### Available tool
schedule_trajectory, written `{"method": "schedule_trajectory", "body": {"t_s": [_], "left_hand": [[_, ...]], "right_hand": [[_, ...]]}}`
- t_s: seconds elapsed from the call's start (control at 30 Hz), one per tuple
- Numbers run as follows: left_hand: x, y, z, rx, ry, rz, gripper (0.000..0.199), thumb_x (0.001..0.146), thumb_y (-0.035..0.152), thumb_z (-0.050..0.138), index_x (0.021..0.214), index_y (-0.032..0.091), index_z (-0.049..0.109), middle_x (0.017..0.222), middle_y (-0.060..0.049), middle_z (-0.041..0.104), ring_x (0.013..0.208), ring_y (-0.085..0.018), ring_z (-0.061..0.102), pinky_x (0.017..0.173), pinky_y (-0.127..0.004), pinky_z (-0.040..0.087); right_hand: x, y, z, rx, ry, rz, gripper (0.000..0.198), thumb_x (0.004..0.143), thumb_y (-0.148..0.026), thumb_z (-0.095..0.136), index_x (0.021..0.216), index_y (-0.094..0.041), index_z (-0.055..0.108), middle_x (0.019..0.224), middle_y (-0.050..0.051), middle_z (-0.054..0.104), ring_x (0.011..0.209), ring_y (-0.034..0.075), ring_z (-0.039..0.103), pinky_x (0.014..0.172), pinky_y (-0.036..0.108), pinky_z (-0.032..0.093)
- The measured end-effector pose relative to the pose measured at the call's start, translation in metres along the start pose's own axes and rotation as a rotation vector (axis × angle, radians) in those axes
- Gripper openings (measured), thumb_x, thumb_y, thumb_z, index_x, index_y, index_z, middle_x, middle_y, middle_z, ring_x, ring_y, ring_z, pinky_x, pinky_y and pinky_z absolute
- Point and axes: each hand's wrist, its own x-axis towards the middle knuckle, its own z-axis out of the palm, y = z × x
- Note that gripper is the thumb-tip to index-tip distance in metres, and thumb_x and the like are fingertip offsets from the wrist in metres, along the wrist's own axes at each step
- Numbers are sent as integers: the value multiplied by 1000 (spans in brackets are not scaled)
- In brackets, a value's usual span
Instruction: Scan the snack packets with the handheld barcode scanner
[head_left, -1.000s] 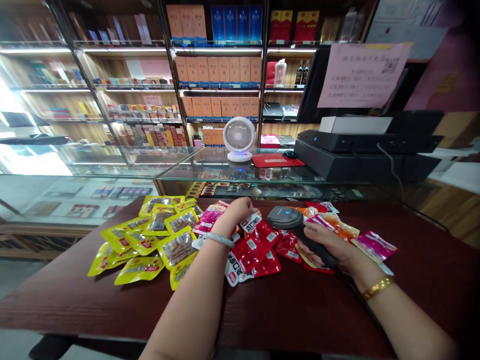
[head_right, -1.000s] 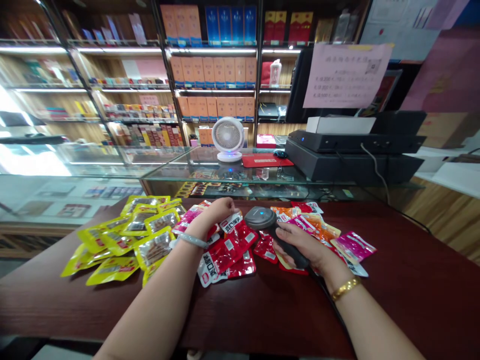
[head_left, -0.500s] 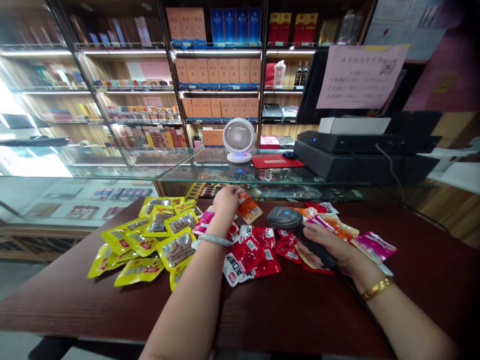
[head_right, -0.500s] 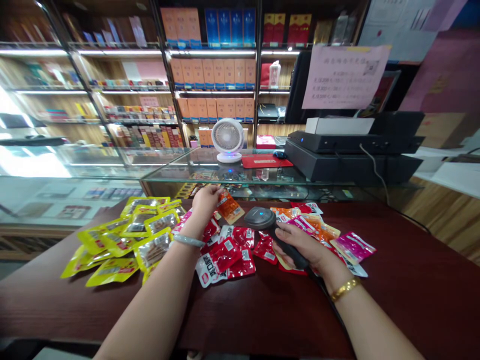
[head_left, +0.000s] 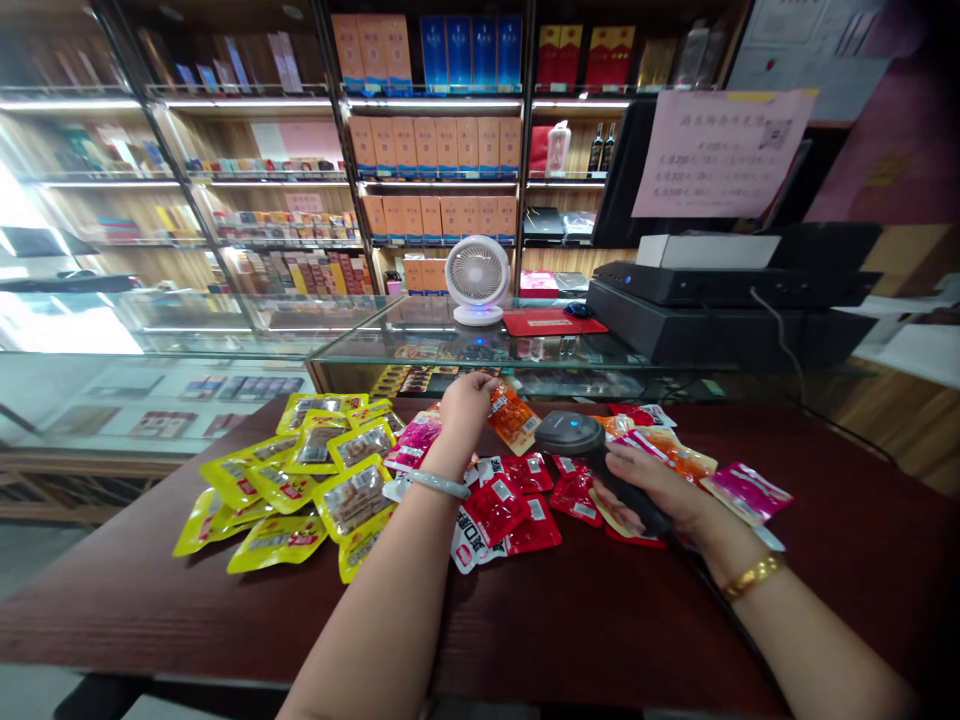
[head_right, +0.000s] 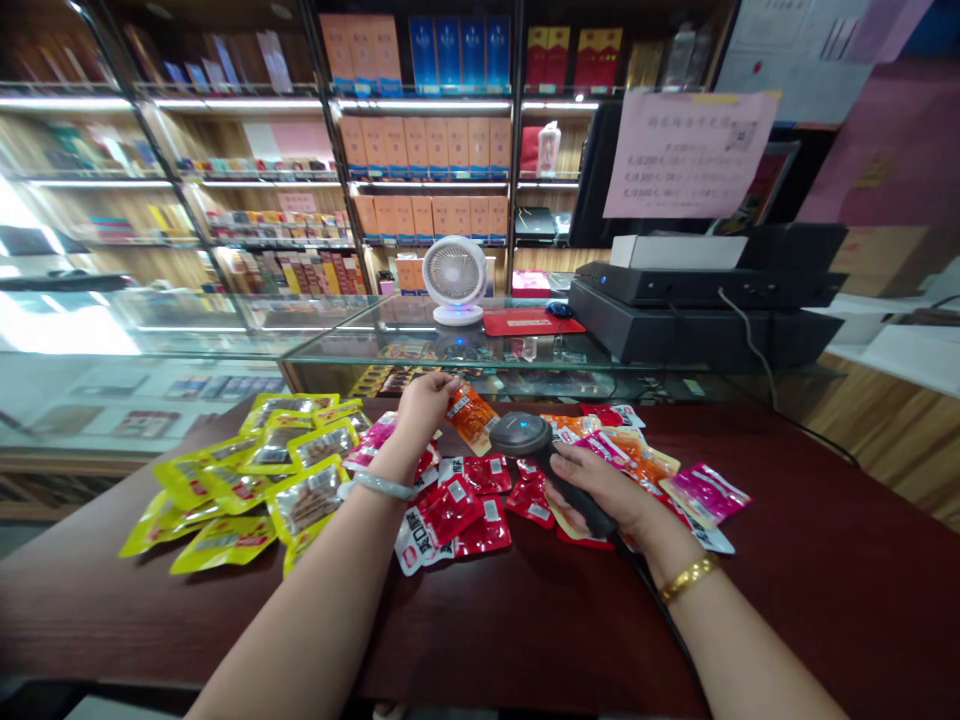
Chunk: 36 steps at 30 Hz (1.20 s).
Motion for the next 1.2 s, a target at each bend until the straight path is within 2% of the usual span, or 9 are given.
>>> {"method": "schedule_trajectory", "body": {"t_s": [0.33,0.47,0.63,0.7,0.77,0.87,0.97,1.1,1.2], "left_hand": [[3,-5,2,-6,8,-18,26,85,41,55,89,25,75,75,-2,70,68,-15,59,59,-24,37],[-1,0,13,-159,-27,-34,23,84,35,58,87,19,74,73,-4,69,63,-14,58,60,-24,42],[-19,15,40,-505,-559,4,30,87,33,57,108,16,70,84,-6,72,70,-13,64,69,-26,51],[-23,17,40,-265,-612,100,29,81,32,65,106,19,72,90,-7,73,81,-17,67,78,-30,52],[-24,15,33,132,-542,171,28,72,35,73,96,21,74,97,-10,74,92,-25,67,84,-37,51],[-24,15,19,557,-589,197,43,57,49,81,91,22,75,106,-15,72,105,-36,64,90,-46,48],[-26,17,15,674,-674,210,49,53,55,83,90,23,75,111,-16,70,110,-38,61,94,-47,45],[-25,16,14,641,-644,195,39,62,46,80,93,25,74,109,-12,73,106,-32,64,96,-42,44],[-24,17,4,619,-692,190,55,58,53,81,103,24,72,110,-13,72,105,-33,65,95,-42,45]], "right_hand": [[3,0,-2,-25,46,7,40,84,-55,63,106,-25,49,59,-4,59,33,7,43,31,19,32],[2,0,0,-12,35,-14,38,82,-56,64,97,-23,52,56,-4,57,31,7,42,29,20,30],[0,-2,1,16,41,-20,39,79,-57,65,91,-23,51,55,-5,56,31,7,42,29,19,31],[-1,-1,0,15,55,-21,39,80,-57,66,92,-23,50,56,-5,57,30,6,42,29,18,31],[0,0,0,11,58,-26,41,80,-57,66,97,-23,49,55,-5,57,30,7,43,28,17,29],[2,1,-1,-2,27,-22,46,80,-58,66,105,-23,47,56,-5,58,29,7,42,27,17,26],[4,2,-2,-19,16,-9,47,80,-59,65,104,-22,48,56,-5,58,29,7,42,28,18,27],[3,1,-2,-2,39,-6,43,79,-58,67,96,-22,50,58,-4,58,31,6,42,29,18,30],[1,-2,0,14,53,-13,40,80,-58,66,88,-21,51,55,-4,56,31,6,41,30,18,32]]}}
